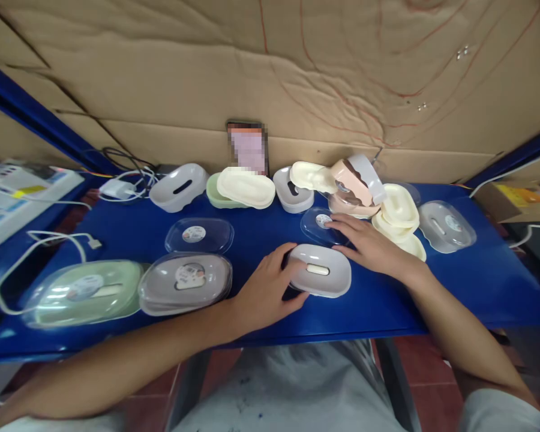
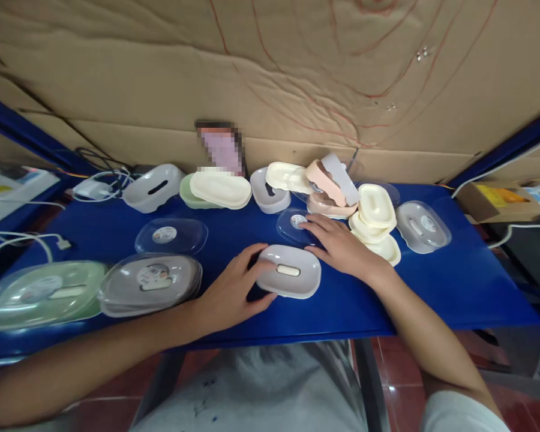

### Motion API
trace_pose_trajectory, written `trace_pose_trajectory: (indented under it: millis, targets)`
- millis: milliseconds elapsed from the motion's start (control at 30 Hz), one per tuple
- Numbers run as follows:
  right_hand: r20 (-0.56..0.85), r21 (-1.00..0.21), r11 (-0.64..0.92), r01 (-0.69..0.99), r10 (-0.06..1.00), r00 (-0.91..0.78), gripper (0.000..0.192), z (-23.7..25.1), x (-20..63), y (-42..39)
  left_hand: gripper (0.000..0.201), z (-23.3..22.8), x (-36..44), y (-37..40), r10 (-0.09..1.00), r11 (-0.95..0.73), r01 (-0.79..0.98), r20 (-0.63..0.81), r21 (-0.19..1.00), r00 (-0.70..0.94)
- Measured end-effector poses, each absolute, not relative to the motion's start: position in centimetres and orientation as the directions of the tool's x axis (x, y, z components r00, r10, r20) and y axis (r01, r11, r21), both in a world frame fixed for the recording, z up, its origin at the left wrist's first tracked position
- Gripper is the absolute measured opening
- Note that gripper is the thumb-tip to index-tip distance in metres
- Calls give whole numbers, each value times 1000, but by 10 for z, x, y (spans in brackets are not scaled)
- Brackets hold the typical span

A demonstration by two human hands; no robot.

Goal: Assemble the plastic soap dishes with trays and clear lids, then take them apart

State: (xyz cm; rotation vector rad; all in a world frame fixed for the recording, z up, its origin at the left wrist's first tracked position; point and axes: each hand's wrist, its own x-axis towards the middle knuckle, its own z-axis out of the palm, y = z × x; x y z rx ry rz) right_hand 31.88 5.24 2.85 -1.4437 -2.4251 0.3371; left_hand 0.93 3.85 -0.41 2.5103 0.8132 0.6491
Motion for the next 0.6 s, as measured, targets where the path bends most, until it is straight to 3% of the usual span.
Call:
trace_pose_trajectory:
  millis: [100,167,300,400,600]
  targets:
    - [173,-325,451,831,892,-417,56,23,315,54,36,-5,8,33,543,-813,397,308,427,781]
    - [205,-378,468,799,884,-421,49,29,317,54,40,-8,9,34,550,-798,381,307,467,777]
    - [177,-525,507,683,851,-495,47,53,325,44,72,-16,10,43,697,-641,365,312,676,646]
    - [124,-567,561,604,783,-610,49,57,318,27,96,-20,10,49,724,-604,296,355,740,591]
    - [224,-397,694,601,708,-670,59,40,290,2,105,-17,8,52,719,-580,297,305,758,625]
